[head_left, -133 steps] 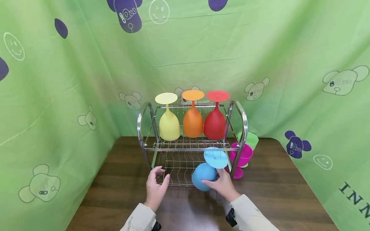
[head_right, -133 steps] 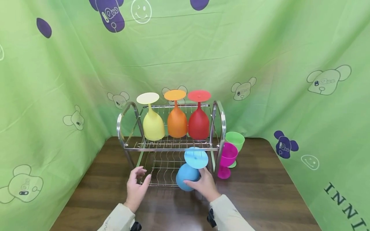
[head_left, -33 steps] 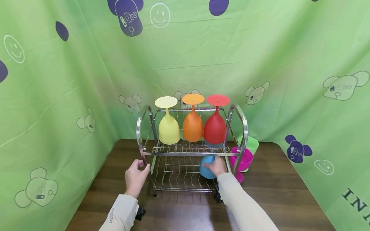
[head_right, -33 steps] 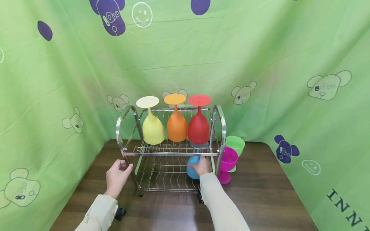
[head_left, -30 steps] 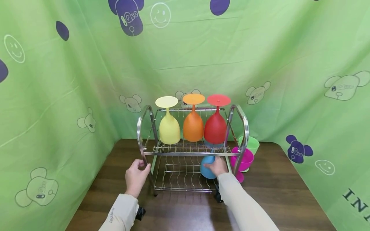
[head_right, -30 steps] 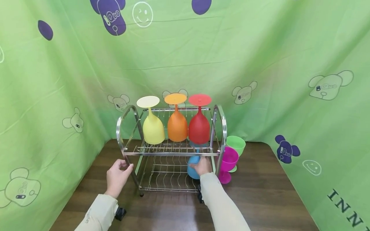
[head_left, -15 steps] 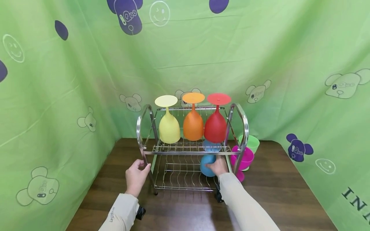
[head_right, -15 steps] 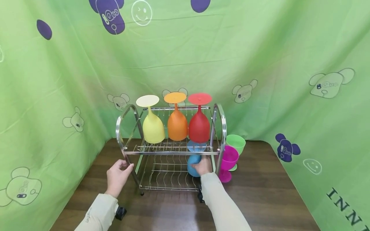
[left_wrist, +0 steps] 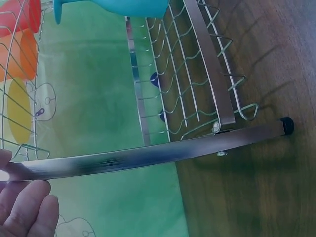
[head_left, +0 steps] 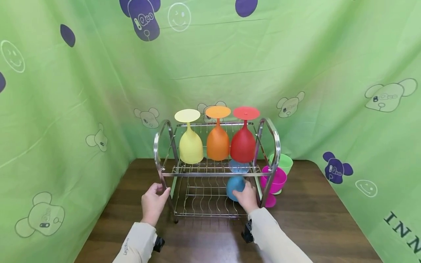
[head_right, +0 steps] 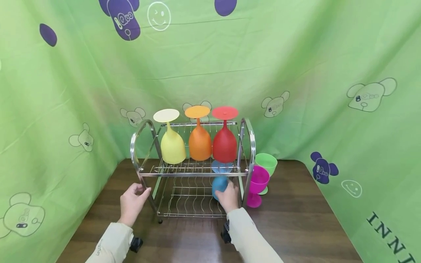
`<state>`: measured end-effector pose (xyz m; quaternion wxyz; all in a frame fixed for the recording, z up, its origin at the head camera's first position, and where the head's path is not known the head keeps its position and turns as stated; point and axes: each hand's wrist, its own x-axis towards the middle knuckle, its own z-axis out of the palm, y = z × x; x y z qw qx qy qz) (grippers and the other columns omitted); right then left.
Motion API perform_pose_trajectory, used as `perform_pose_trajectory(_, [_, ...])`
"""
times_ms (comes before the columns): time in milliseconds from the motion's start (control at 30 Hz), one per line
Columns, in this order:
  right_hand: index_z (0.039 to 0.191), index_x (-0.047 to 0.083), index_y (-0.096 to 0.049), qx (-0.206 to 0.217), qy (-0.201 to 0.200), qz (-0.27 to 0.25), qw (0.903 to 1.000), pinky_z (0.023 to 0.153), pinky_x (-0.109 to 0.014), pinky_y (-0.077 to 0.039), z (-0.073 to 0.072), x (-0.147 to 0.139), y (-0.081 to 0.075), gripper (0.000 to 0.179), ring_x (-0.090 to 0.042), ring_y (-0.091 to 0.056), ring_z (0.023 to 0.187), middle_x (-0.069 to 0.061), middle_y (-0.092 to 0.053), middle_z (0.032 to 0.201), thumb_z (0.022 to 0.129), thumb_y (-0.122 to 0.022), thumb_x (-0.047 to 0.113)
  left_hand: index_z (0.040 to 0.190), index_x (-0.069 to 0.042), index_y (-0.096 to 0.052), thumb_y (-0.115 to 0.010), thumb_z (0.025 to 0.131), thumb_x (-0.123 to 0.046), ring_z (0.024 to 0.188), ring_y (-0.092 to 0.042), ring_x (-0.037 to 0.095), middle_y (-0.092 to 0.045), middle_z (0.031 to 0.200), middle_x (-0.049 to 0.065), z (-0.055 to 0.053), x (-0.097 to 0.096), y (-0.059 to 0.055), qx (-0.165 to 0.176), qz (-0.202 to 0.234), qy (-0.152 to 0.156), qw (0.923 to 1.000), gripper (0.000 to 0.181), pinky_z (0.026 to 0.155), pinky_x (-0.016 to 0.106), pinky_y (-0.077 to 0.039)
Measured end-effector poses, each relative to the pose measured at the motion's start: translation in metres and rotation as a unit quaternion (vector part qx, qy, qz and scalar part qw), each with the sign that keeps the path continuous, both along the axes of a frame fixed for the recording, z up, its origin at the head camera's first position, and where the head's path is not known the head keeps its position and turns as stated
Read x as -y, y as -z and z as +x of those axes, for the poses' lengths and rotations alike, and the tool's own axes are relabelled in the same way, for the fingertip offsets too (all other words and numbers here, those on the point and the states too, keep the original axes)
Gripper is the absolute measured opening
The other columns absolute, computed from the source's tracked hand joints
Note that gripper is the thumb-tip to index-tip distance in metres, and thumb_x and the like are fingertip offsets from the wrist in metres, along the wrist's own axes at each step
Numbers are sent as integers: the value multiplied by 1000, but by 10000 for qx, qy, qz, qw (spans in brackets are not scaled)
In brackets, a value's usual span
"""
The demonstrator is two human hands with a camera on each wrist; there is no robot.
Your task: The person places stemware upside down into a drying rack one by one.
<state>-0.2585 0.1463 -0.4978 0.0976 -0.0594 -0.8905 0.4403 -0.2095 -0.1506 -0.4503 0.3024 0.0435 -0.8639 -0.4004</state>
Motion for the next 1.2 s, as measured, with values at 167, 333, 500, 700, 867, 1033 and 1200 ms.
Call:
perform_pose_trajectory(167, [134, -16, -39, 226, -485, 164, 9984, 92, -62, -41, 22, -1, -11, 68, -54, -48, 112, -43, -42, 127, 78, -65, 13, 78, -2, -65, -77, 75, -7, 66, -65, 33, -70, 77, 15, -1, 2, -2, 16, -140, 64, 9999, 14, 55, 37, -46])
perform_pose_trajectory(333, [131, -11, -49, 206, -1041, 68, 9943, 88, -52, -48, 45, -10, -26, 56, -45, -61, 101, -43, -37, 133, 82, -64, 12, 76, -3, -64, -77, 75, -8, 62, -63, 30, -69, 75, 14, -1, 3, -1, 189, -106, 121, 9997, 14, 53, 35, -45])
perform_pose_trajectory(500, [126, -9, -55, 182, -1850, -267, 9822, 68, -31, -52, 64, -29, -37, 45, -16, -64, 70, -29, -61, 106, 86, -64, 10, 73, -4, -62, -75, 75, -8, 62, -62, 29, -69, 73, 13, -2, 2, -3, 280, -115, 242, 9992, 14, 53, 34, -44])
perform_pose_trajectory(700, [124, -17, -49, 147, -3669, -928, 9255, 74, -26, -53, 77, -63, -37, 42, -3, -63, 84, -34, -57, 116, 92, -59, 7, 72, -2, -64, -76, 74, -9, 64, -63, 31, -69, 72, 13, -4, 4, -5, 271, -132, 290, 9991, 14, 56, 36, -46])
perform_pose_trajectory(867, [127, -23, -37, 739, -4597, -1562, 8711, 76, -29, -54, 84, -95, -28, 44, -7, -64, 88, -39, -53, 113, 94, -52, 1, 74, -3, -65, -76, 76, -11, 64, -63, 26, -69, 73, 11, -2, 5, -3, 489, 57, 383, 9981, 14, 56, 33, -46])
perform_pose_trajectory(1033, [120, -25, -41, 889, -4715, -1228, 8687, 74, -26, -54, 81, -129, -18, 39, -3, -62, 90, -28, -62, 107, 93, -54, 1, 78, -3, -66, -75, 77, -11, 64, -65, 23, -70, 76, 13, -1, 7, -2, 492, 151, 427, 9978, 13, 58, 33, -48])
perform_pose_trajectory(1200, [105, -18, -55, 502, -3750, -264, 9253, 67, -24, -52, 67, -162, 0, 27, 0, -60, 80, -7, -68, 90, 88, -61, 3, 83, -2, -67, -75, 78, -13, 66, -66, 23, -70, 81, 12, 1, 8, 0, 554, 206, 437, 9973, 14, 60, 32, -49])
